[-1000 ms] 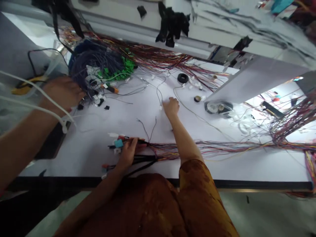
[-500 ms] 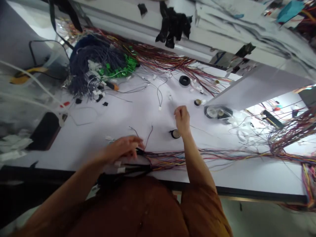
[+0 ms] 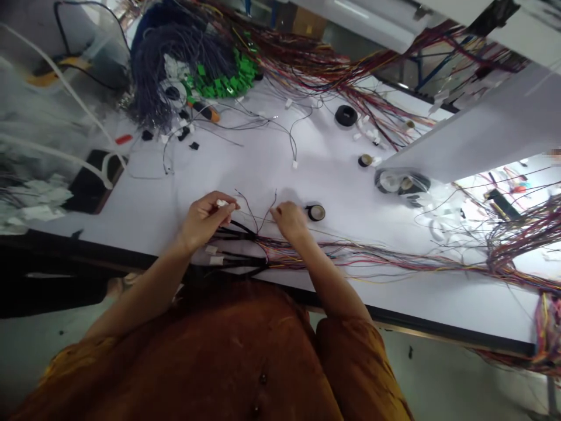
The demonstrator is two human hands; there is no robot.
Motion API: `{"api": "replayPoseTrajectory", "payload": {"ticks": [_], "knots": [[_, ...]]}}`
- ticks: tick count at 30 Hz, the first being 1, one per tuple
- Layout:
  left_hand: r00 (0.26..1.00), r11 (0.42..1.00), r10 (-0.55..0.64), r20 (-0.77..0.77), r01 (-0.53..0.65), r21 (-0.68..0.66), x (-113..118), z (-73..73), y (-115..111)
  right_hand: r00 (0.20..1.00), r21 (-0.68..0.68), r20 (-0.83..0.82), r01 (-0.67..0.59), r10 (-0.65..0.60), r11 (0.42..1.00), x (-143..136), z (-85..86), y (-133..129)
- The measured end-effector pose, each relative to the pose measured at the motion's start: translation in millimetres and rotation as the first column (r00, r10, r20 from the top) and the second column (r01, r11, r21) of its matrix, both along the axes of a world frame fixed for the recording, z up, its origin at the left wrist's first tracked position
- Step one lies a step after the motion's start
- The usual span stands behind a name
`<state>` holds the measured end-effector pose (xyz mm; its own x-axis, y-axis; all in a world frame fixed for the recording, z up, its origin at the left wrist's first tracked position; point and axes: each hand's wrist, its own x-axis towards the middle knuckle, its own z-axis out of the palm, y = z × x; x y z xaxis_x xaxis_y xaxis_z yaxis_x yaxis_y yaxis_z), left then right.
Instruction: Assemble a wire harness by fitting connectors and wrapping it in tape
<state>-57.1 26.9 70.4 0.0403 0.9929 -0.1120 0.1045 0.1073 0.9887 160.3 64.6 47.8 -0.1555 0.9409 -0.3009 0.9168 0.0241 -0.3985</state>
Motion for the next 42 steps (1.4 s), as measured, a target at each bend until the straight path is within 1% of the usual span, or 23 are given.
{"api": "replayPoseTrajectory", "payload": {"ticks": [3,5,6,8,11,13,17,19,21,23,24,26,27,28,29,30,31,32,34,36,38,40,42], "knots": [[0.973,0.993,0.031,-0.228,-0.004,0.122,-0.6,-2.5,-2.0,0.989,0.109,0.122,0.066,-0.08,0.992,-38.2,-3.8,18.3],[0.958,0.988,0.029,-0.285,0.015,0.153,-1.6,-5.1,0.8,0.989,0.136,0.121,0.07,-0.086,0.988,-58.2,-6.1,27.7],[0.96,0.988,0.031,-0.28,0.013,0.154,-2.6,-6.8,2.5,0.992,0.134,0.101,0.059,-0.073,0.989,-65.0,-7.2,31.4],[0.977,0.99,0.046,-0.21,-0.016,0.14,-5.3,-10.8,5.8,0.998,0.116,0.048,0.024,-0.03,0.993,-72.3,-9.3,36.2],[0.997,0.996,0.057,-0.06,-0.052,0.076,-8.7,-16.4,9.5,0.997,0.123,-0.078,0.011,-0.002,0.992,-74.4,-12.3,36.6],[0.999,0.998,0.046,-0.006,-0.046,0.032,-9.3,-18.6,11.7,0.99,0.12,-0.138,0.009,0.007,0.993,-75.7,-15.2,33.6],[1.0,0.999,0.017,0.018,-0.017,-0.029,-7.7,-19.2,16.7,0.989,0.1,-0.143,-0.029,0.043,0.995,-80.9,-22.3,28.6],[1.0,0.998,0.008,0.006,-0.008,-0.062,-7.6,-18.7,19.3,0.983,0.119,-0.176,-0.04,0.061,0.992,-80.8,-25.2,29.4],[1.0,0.995,-0.004,-0.007,0.003,-0.103,-9.0,-18.9,21.7,0.964,0.124,-0.26,-0.027,0.059,0.992,-77.2,-27.6,32.5],[1.0,0.989,-0.028,-0.005,0.027,-0.142,-12.1,-20.8,23.8,0.896,0.043,-0.443,0.046,-0.022,0.998,-70.7,-30.1,35.8],[0.999,0.988,-0.042,0.002,0.042,-0.149,-14.1,-22.3,24.8,0.826,-0.034,-0.554,0.095,-0.098,0.995,-66.8,-31.6,36.7],[0.998,0.987,-0.066,0.019,0.068,-0.144,-18.3,-25.8,26.4,0.641,-0.223,-0.715,0.167,-0.278,0.96,-58.5,-34.6,36.0],[0.997,0.988,-0.074,0.03,0.077,-0.136,-20.0,-27.3,26.9,0.568,-0.297,-0.748,0.175,-0.343,0.939,-54.2,-36.0,34.2],[0.996,0.988,-0.079,0.045,0.084,-0.131,-21.3,-28.2,27.3,0.517,-0.35,-0.765,0.166,-0.383,0.922,-49.9,-37.2,31.7],[0.995,0.988,-0.08,0.063,0.087,-0.129,-22.1,-28.3,27.4,0.492,-0.384,-0.772,0.142,-0.401,0.912,-45.7,-38.1,28.6],[0.994,0.988,-0.077,0.08,0.086,-0.127,-22.1,-27.6,27.4,0.496,-0.394,-0.773,0.112,-0.395,0.912,-41.7,-38.6,25.4],[0.993,0.99,-0.068,0.092,0.078,-0.12,-21.6,-26.0,27.4,0.524,-0.38,-0.768,0.091,-0.369,0.92,-38.1,-38.6,22.4],[0.994,0.992,-0.056,0.096,0.066,-0.11,-20.6,-23.7,27.4,0.573,-0.34,-0.751,0.091,-0.328,0.936,-34.9,-38.0,19.9],[0.997,0.996,-0.028,0.075,0.034,-0.082,-17.6,-17.9,27.9,0.706,-0.202,-0.669,0.128,-0.233,0.971,-30.8,-34.3,17.0],[0.999,0.999,-0.011,0.034,0.012,-0.046,-14.4,-12.5,28.9,0.846,-0.079,-0.514,0.114,-0.138,0.99,-30.9,-26.5,16.4],[1.0,1.0,0.002,-0.004,-0.002,-0.012,-11.7,-9.8,29.9,0.949,-0.061,-0.315,0.011,-0.03,0.998,-36.2,-15.5,16.0],[1.0,1.0,0.004,-0.016,-0.004,0.003,-9.9,-10.6,30.1,0.99,-0.09,-0.116,-0.086,0.075,0.992,-45.9,-4.0,13.5],[1.0,1.0,-0.01,-0.007,0.01,-0.004,-9.0,-14.1,29.0,0.99,-0.107,0.03,-0.137,0.141,0.985,-56.6,3.8,8.6]]}}
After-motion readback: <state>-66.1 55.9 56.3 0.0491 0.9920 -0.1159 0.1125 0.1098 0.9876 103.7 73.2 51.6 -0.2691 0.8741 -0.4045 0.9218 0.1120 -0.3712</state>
